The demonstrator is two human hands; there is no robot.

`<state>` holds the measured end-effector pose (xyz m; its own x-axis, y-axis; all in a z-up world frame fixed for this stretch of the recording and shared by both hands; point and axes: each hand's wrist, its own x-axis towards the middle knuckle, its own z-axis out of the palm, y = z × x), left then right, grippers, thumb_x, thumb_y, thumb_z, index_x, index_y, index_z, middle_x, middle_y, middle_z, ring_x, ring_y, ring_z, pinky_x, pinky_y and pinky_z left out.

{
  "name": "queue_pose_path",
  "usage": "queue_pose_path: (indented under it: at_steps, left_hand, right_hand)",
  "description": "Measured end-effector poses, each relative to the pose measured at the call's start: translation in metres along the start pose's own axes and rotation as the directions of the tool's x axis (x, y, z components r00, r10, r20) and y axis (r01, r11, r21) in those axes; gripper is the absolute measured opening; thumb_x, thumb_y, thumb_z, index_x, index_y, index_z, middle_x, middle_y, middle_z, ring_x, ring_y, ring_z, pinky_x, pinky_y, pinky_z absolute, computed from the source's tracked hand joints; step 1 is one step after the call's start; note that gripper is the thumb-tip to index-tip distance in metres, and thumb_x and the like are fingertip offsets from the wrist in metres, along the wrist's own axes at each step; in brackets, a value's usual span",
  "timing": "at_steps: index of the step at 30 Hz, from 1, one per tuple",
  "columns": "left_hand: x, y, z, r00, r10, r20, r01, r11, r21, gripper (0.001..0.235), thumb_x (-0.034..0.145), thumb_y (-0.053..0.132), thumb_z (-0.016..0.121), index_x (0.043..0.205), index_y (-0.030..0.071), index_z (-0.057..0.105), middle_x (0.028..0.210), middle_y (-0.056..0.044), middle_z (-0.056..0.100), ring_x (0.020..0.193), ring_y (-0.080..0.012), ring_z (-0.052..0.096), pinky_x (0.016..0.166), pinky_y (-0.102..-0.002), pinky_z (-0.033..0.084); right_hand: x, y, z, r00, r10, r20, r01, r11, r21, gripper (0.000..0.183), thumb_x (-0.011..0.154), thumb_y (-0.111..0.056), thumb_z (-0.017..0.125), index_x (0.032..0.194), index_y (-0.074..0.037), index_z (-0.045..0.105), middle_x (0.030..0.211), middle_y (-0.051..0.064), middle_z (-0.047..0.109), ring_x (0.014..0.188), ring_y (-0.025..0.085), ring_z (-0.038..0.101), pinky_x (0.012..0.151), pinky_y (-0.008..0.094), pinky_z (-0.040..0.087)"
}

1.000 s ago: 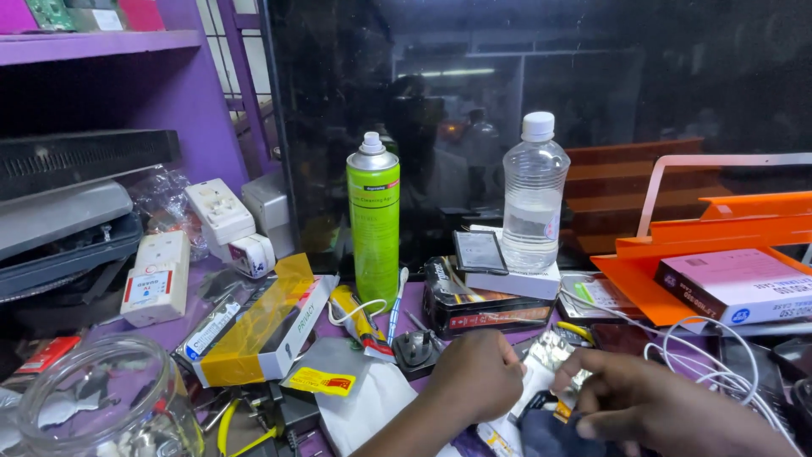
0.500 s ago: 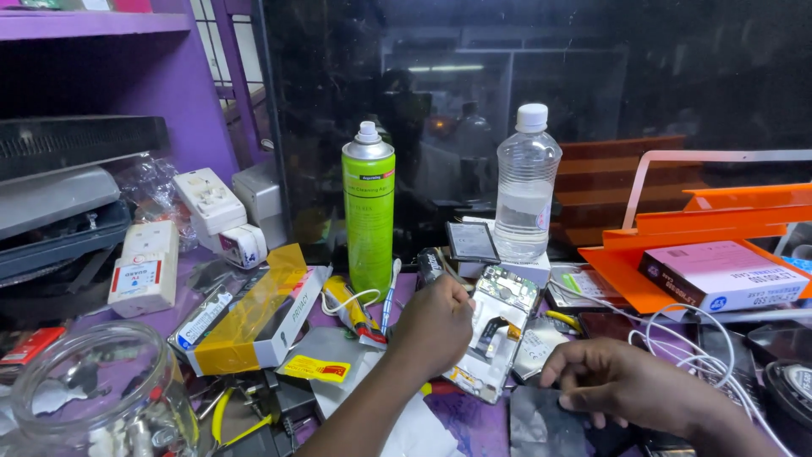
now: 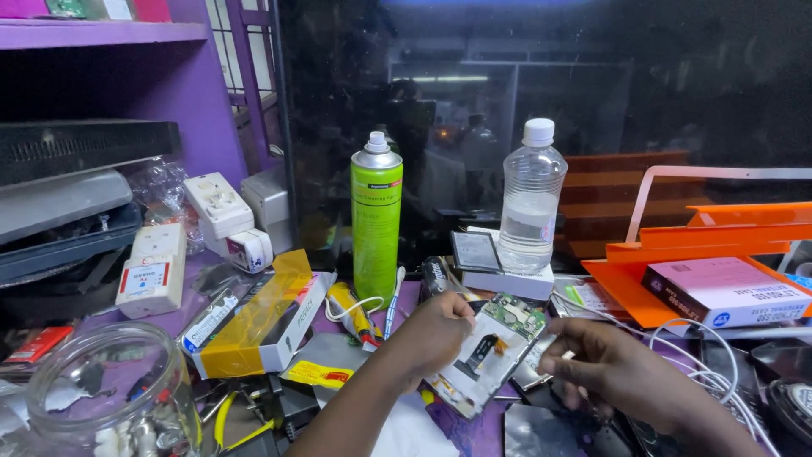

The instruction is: The person disassembles a smartphone, removes the battery, and uses a water bottle to pour liquid onto the internal components. They then reassemble the phone by placing the battery back and closing the casing.

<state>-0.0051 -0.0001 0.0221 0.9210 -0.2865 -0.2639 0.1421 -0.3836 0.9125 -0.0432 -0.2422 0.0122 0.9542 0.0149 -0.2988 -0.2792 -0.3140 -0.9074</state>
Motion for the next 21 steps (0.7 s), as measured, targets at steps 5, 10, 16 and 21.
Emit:
queue_pose_path:
  at_steps: [5,10,16,21]
  left_hand:
    - [-0.004,0.007,0.005,1.000,0.021,-0.007,-0.021,0.994,-0.111,0.014,0.105,0.021,0.047,0.109,0.019,0.060,0.096,-0.003,0.058,0.083,-0.0158,0.047,0.073,-0.032,0.038]
    - [-0.012,0.012,0.010,0.987,0.091,-0.135,-0.126,0.954,-0.271,0.021,0.103,0.025,0.050,0.118,0.015,0.060,0.093,-0.003,0.059,0.062,-0.0119,0.037,0.056,-0.031,0.030]
    - [0.001,0.001,0.016,0.924,0.244,-0.293,-0.313,0.924,-0.218,0.016,0.105,0.027,0.054,0.107,0.012,0.058,0.077,-0.003,0.064,0.055,-0.0132,0.048,0.051,-0.033,0.036]
    - [-0.005,0.011,0.021,0.965,0.088,-0.246,-0.202,0.849,-0.489,0.034,0.102,0.035,0.052,0.125,0.011,0.059,0.114,-0.005,0.068,0.106,-0.0147,0.060,0.093,-0.028,0.046]
  right_hand:
    - [0.001,-0.024,0.003,0.985,-0.133,0.110,0.115,0.981,0.157,0.073,0.090,0.001,0.068,0.157,-0.019,0.047,0.083,0.032,0.079,0.049,0.033,0.061,0.042,0.040,0.047]
    - [0.000,-0.043,0.014,0.941,-0.311,0.135,0.268,0.926,0.267,0.071,0.088,-0.011,0.068,0.156,-0.021,0.049,0.070,0.032,0.074,0.056,0.035,0.071,0.039,0.039,0.051]
    - [0.001,-0.031,0.026,0.635,-0.753,-0.174,0.609,0.626,-0.487,0.050,0.082,-0.026,0.076,0.132,-0.028,0.071,0.149,0.002,0.051,0.132,0.014,0.056,0.089,0.031,0.055]
    - [0.008,-0.017,0.036,0.534,-0.837,-0.115,0.635,0.488,-0.599,0.030,0.075,-0.026,0.087,0.105,-0.028,0.086,0.153,0.001,0.056,0.146,0.027,0.045,0.112,0.053,0.036]
